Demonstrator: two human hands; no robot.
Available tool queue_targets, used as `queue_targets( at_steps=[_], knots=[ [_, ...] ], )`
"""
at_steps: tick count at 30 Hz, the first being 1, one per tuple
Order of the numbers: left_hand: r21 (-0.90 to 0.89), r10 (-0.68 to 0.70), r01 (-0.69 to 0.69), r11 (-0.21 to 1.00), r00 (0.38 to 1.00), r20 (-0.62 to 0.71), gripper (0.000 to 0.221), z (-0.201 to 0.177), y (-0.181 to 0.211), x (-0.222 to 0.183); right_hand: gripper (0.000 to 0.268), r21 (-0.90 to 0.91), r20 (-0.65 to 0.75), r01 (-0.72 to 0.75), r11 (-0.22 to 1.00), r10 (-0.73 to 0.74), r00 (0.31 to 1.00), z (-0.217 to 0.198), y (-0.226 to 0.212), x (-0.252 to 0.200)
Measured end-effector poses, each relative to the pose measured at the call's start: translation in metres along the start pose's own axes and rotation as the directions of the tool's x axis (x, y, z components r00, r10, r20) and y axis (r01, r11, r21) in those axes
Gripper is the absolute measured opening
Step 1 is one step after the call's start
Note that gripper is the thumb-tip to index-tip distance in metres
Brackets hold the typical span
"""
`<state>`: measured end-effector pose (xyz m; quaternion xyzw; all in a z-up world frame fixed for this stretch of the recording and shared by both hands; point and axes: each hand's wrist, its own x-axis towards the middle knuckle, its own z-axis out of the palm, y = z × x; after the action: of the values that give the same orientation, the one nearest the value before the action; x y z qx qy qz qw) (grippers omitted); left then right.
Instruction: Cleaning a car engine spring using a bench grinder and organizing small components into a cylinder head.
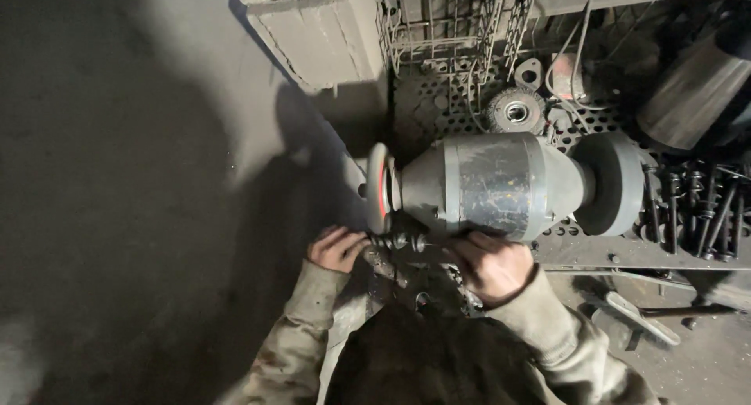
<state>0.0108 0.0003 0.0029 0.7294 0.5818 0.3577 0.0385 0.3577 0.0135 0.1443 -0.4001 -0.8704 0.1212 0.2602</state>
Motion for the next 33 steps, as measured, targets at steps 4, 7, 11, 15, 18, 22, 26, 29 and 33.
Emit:
queue_targets(
  at_steps=[4,7,11,15,18,22,26,29,33],
  knots=[
    [0.024,0.064,-0.064,0.998,0.998,-0.015,0.019,-0.016,0.017,0.011,0.031,-0.024,-0.018,-0.026,0.999,0.025,1.000,-0.001,-0.003,0.000],
    [0.067,0.126,-0.123,0.990,0.991,-0.035,0.017,-0.009,-0.008,0.011,0.029,-0.032,-0.046,-0.001,0.999,0.000,0.999,0.014,0.005,-0.002],
    [0.053,0.132,-0.131,0.990,0.991,-0.008,0.015,-0.016,0.013,0.002,0.032,-0.019,0.039,-0.086,0.996,0.087,0.995,0.004,-0.001,-0.003],
    [-0.005,0.083,-0.083,0.997,0.996,0.019,0.017,-0.014,0.010,0.026,0.025,-0.043,-0.134,0.027,0.999,-0.033,0.990,0.010,0.007,-0.010],
    [-0.017,0.095,-0.095,0.995,0.995,0.043,0.015,-0.029,0.024,0.029,0.039,-0.053,-0.025,-0.039,0.998,0.037,0.999,0.007,0.006,-0.004],
    [-0.037,0.066,-0.062,0.997,0.994,0.091,0.016,-0.039,0.036,0.038,0.024,0.014,-0.029,-0.044,0.999,0.044,0.999,0.006,0.002,-0.004],
    [-0.036,0.065,-0.062,0.997,0.994,0.088,0.018,-0.043,0.044,0.044,0.018,0.037,-0.092,-0.027,0.999,0.030,0.995,0.004,0.003,-0.002],
    [0.003,0.112,-0.112,0.994,0.993,0.040,0.019,-0.035,0.034,0.035,0.013,0.018,-0.093,-0.058,0.998,0.059,0.994,0.009,0.007,-0.004],
    [0.045,0.106,-0.107,0.993,0.994,0.026,0.020,-0.041,0.039,0.038,0.014,0.086,-0.099,-0.035,0.996,0.044,0.994,0.003,0.003,-0.003]
  ],
)
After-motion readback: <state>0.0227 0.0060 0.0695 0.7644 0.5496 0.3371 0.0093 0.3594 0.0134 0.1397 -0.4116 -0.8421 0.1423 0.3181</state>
